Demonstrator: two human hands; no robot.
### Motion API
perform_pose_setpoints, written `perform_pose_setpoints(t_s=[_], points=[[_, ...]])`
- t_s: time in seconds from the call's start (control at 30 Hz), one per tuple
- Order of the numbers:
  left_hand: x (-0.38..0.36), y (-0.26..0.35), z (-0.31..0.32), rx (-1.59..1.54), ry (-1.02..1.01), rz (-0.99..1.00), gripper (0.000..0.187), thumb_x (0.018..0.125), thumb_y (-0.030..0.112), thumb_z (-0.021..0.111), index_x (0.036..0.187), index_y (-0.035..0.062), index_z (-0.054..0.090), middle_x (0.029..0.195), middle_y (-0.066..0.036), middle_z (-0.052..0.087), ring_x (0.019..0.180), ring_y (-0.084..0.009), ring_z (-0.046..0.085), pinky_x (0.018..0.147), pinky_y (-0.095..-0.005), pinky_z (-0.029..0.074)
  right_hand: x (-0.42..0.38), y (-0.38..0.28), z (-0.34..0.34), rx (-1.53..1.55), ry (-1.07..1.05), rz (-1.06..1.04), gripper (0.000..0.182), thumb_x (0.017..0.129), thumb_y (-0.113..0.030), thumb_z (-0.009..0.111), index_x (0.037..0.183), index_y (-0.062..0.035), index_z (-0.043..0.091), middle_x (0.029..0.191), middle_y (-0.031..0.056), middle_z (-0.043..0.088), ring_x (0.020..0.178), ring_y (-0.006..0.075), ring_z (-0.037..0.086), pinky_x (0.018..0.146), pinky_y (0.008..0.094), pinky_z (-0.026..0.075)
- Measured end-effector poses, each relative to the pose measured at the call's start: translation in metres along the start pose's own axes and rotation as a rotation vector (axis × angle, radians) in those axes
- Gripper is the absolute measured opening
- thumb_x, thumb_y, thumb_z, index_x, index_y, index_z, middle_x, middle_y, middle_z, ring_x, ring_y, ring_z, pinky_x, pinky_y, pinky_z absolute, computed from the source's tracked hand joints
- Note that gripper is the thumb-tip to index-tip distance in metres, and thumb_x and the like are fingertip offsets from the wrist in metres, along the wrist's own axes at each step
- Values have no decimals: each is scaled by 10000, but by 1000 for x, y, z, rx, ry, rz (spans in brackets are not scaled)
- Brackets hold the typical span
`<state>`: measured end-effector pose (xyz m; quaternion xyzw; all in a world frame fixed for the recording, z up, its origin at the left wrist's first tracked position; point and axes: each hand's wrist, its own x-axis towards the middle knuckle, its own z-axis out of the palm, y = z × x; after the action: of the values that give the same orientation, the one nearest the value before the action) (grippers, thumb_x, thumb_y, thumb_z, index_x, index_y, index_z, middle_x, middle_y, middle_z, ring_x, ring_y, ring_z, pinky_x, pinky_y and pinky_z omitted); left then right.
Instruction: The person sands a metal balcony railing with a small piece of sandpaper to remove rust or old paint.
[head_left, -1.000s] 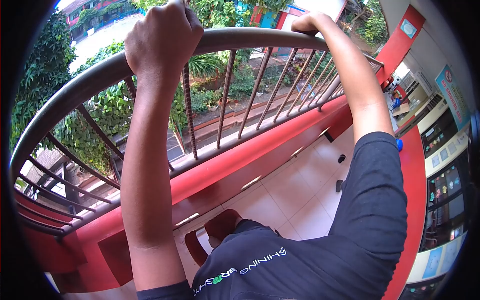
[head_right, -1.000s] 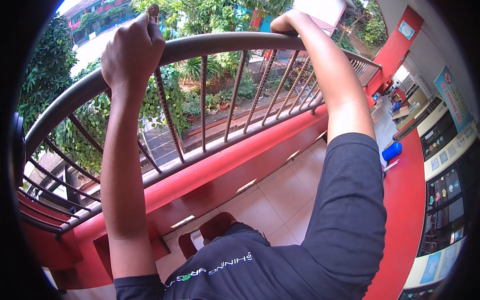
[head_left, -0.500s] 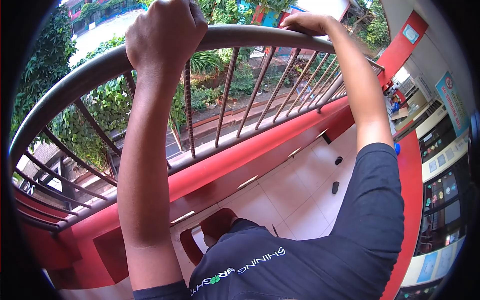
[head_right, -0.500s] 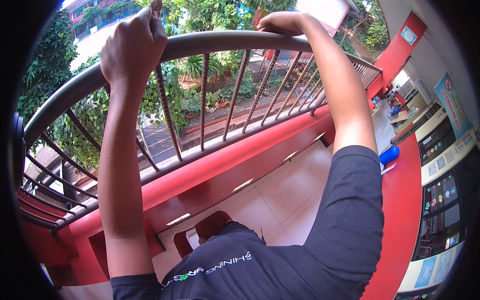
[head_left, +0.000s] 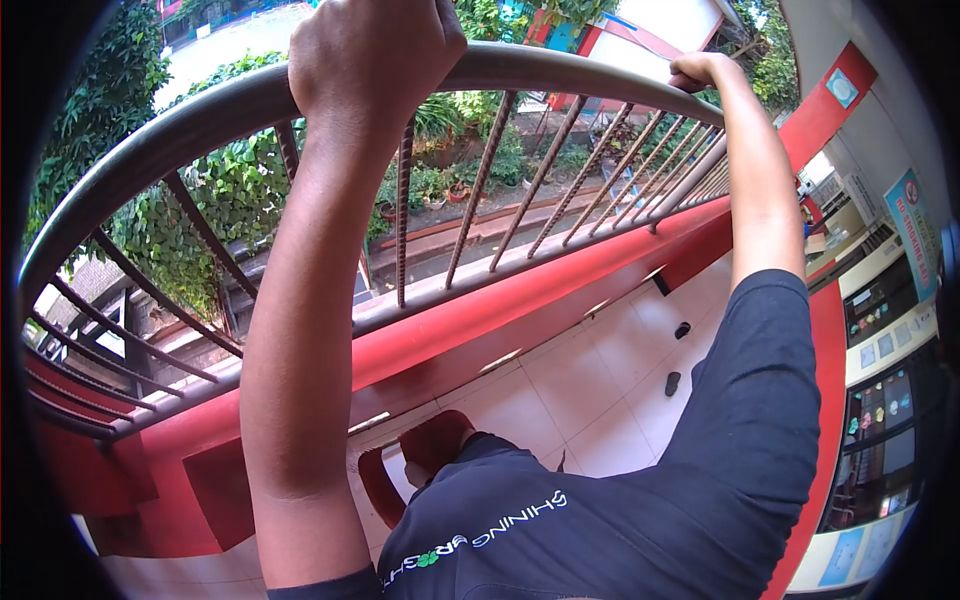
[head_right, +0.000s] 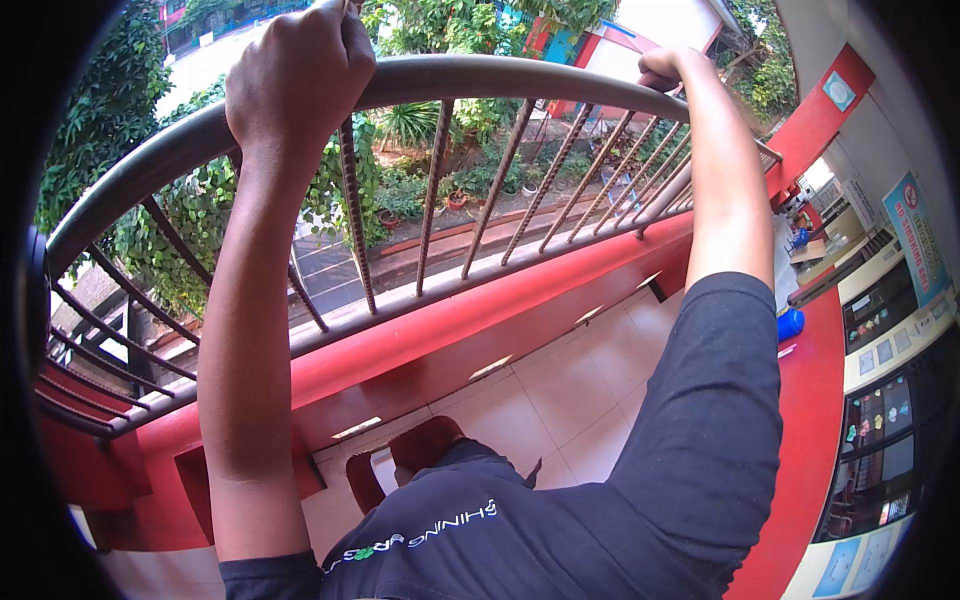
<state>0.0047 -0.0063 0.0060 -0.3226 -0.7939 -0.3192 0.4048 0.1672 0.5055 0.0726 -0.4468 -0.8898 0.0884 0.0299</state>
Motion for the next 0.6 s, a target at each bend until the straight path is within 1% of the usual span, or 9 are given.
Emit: perform_pose_setpoints(t_s=[0.03,0.1,0.17,0.23,0.27,0.37,0.47,0.57,0.6], points=[[1,0,1,-3,24,21,251,951,151,541,827,49,735,621,-141,670,553,-233,691,498,-403,557,-8,-20,-21,-110,-171,133,332,1000,-263,451,831,-109,692,789,53,708,681,146,607,674,336,487],[-7,4,-1,9,103,45,250,948,150,545,804,44,721,614,-145,665,555,-245,694,507,-413,560,-65,-79,6,-534,-107,-316,347,1019,-249,441,970,-52,724,924,75,741,812,174,661,748,335,527],[-7,4,-4,34,163,75,253,944,148,541,801,42,721,602,-139,657,524,-227,674,476,-396,544,-116,-129,25,-348,-175,-800,378,1010,-274,466,1150,-13,701,1042,97,758,942,191,705,882,361,558],[-1,1,1,9,11,25,254,941,148,539,796,45,720,592,-130,650,503,-213,657,455,-387,531,-116,-130,23,265,-487,-215,396,1009,-329,501,1166,-43,726,1078,110,767,943,192,720,891,377,554],[3,-1,2,-11,-124,-20,255,937,147,536,791,48,720,582,-122,643,482,-198,640,434,-379,519,-113,-123,16,-97,-279,-85,396,992,-345,536,1161,-59,752,1103,118,769,921,191,737,888,380,558],[2,-2,4,-27,-16,22,257,932,146,534,781,50,718,563,-107,628,454,-172,608,400,-365,492,-69,-105,14,-690,-166,-292,406,973,-353,575,1136,-27,754,1121,117,764,992,163,732,895,379,554],[2,-4,7,-22,64,51,272,936,150,529,745,56,698,545,-105,615,446,-169,600,392,-361,481,-133,-183,30,172,-334,-541,364,979,-355,580,1064,-36,735,1018,75,757,901,130,688,829,338,535],[-1,-6,7,-12,46,79,288,938,150,523,705,67,671,526,-103,602,428,-162,589,369,-354,462,-114,-176,24,134,-455,-272,281,947,-294,543,1002,-81,718,839,18,710,717,128,617,713,341,473],[1,-8,6,-18,38,82,300,939,151,520,683,75,656,514,-100,595,417,-158,582,356,-352,452,-98,-168,15,-339,-294,-100,254,912,-219,530,980,-65,720,830,55,715,717,143,646,702,365,505]])
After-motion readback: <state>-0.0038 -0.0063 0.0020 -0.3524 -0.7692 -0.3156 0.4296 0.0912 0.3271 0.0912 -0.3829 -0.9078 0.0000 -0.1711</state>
